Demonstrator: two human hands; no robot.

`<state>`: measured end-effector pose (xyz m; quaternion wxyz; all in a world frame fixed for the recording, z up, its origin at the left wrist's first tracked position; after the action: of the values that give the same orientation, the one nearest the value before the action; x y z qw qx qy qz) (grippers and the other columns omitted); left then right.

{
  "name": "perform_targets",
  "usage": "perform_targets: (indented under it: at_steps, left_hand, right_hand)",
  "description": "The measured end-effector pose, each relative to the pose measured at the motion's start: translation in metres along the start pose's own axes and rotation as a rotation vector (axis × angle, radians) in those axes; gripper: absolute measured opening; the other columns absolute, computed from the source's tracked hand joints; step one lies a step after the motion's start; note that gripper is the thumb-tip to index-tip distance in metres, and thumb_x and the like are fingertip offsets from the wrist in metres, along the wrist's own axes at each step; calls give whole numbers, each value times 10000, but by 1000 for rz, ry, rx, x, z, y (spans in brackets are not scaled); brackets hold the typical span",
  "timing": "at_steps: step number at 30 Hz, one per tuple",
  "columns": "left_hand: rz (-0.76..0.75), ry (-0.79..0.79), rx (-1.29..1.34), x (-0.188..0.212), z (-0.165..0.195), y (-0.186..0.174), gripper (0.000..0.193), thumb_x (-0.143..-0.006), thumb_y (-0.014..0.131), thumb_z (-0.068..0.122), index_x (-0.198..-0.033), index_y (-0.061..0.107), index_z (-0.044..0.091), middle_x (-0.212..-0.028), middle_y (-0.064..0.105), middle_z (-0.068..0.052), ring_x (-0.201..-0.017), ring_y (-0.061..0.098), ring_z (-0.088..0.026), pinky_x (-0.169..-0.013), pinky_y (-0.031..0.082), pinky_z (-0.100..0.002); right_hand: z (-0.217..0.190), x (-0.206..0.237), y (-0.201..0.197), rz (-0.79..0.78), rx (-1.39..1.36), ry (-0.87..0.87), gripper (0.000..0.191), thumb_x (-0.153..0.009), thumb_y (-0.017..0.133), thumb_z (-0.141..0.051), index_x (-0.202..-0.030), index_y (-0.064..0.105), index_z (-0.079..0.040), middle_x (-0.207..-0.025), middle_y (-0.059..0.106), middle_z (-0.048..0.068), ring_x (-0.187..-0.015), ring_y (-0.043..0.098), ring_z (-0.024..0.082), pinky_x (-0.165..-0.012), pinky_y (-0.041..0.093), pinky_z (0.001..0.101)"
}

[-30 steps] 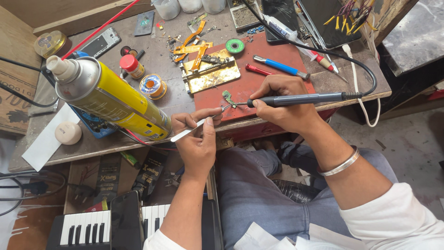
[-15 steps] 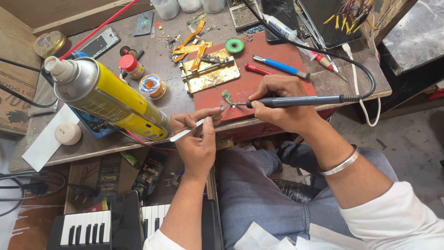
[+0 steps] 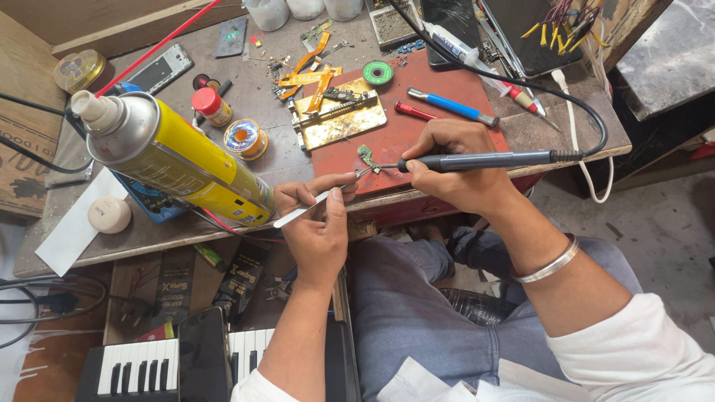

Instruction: The person solders a small circuit board held with tweezers on a workbench, using a soldering iron in one hand and a tool in the other to work on the board's components. They reposition the board on a metal jig and continue soldering different points, then set the iron aside and handle the board by hand.

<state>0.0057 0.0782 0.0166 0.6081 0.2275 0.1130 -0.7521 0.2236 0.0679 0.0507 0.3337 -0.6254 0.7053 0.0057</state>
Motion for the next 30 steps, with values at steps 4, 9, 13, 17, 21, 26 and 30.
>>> perform_targets:
  at_steps: [4, 9, 13, 17, 21, 26, 30]
  left_hand:
    - [2, -3, 1, -1, 0, 0, 302, -1058, 509, -34, -1048, 235, 94, -1186, 679, -246, -1078, 732, -243, -974, 631, -360]
    - [-1, -3, 10, 0, 0, 0, 299, -1059, 509, -33, -1049, 238, 91, -1189, 677, -246, -1083, 730, -244, -978, 628, -361]
    - [-4, 1, -17, -1, 1, 0, 292, -1062, 505, -28, -1048, 238, 88, -1186, 683, -243, -1087, 733, -243, -980, 630, -358]
    - [2, -1, -9, -1, 0, 0, 294, -1059, 508, -27, -1050, 237, 86, -1182, 681, -241, -1085, 732, -243, -978, 627, -358]
    - [5, -1, 9, -1, 0, 0, 291, -1062, 506, -24, -1052, 236, 86, -1181, 682, -239, -1080, 732, -240, -981, 632, -363]
    - [11, -3, -4, 0, -1, 0, 294, -1063, 509, -21, -1048, 235, 85, -1181, 682, -238, -1082, 734, -241, -977, 634, -364]
    - [12, 1, 10, 0, -2, 0, 294, -1065, 509, -18, -1050, 233, 83, -1182, 684, -234, -1080, 732, -238, -980, 635, -362]
  right_hand:
    - [-4, -1, -1, 8, -4, -47, 107, -786, 744, -78, -858, 713, -5, -782, 679, 68, -724, 648, 129, -659, 487, 287]
    - [-2, 0, 0, 4, -3, -31, 106, -787, 752, -75, -858, 719, -3, -778, 681, 71, -715, 647, 129, -650, 486, 283]
    - [1, 0, 1, 9, -30, 10, 100, -790, 746, -67, -864, 724, -4, -787, 688, 69, -718, 648, 129, -642, 486, 280]
    - [-1, 0, 1, 1, -17, -19, 104, -784, 753, -62, -865, 724, -4, -789, 686, 70, -728, 652, 131, -658, 491, 282]
    - [-2, -1, 1, -7, -8, -33, 101, -783, 746, -69, -857, 719, -6, -792, 687, 68, -734, 658, 130, -663, 496, 282]
    - [-5, -1, 2, -31, -42, -57, 96, -781, 737, -74, -837, 700, -5, -788, 670, 66, -740, 644, 135, -671, 489, 289]
    - [-5, -1, 2, -36, -33, -57, 100, -768, 739, -77, -822, 695, -6, -774, 662, 67, -723, 637, 134, -659, 485, 289]
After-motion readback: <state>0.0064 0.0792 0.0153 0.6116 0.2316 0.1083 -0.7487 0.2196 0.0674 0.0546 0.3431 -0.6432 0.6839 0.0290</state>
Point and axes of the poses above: each hand's wrist, its own x-axis away from the middle knuckle, its own y-axis out of the palm, z = x × y, the point moved 8 cm from there along -x, towards the middle knuckle
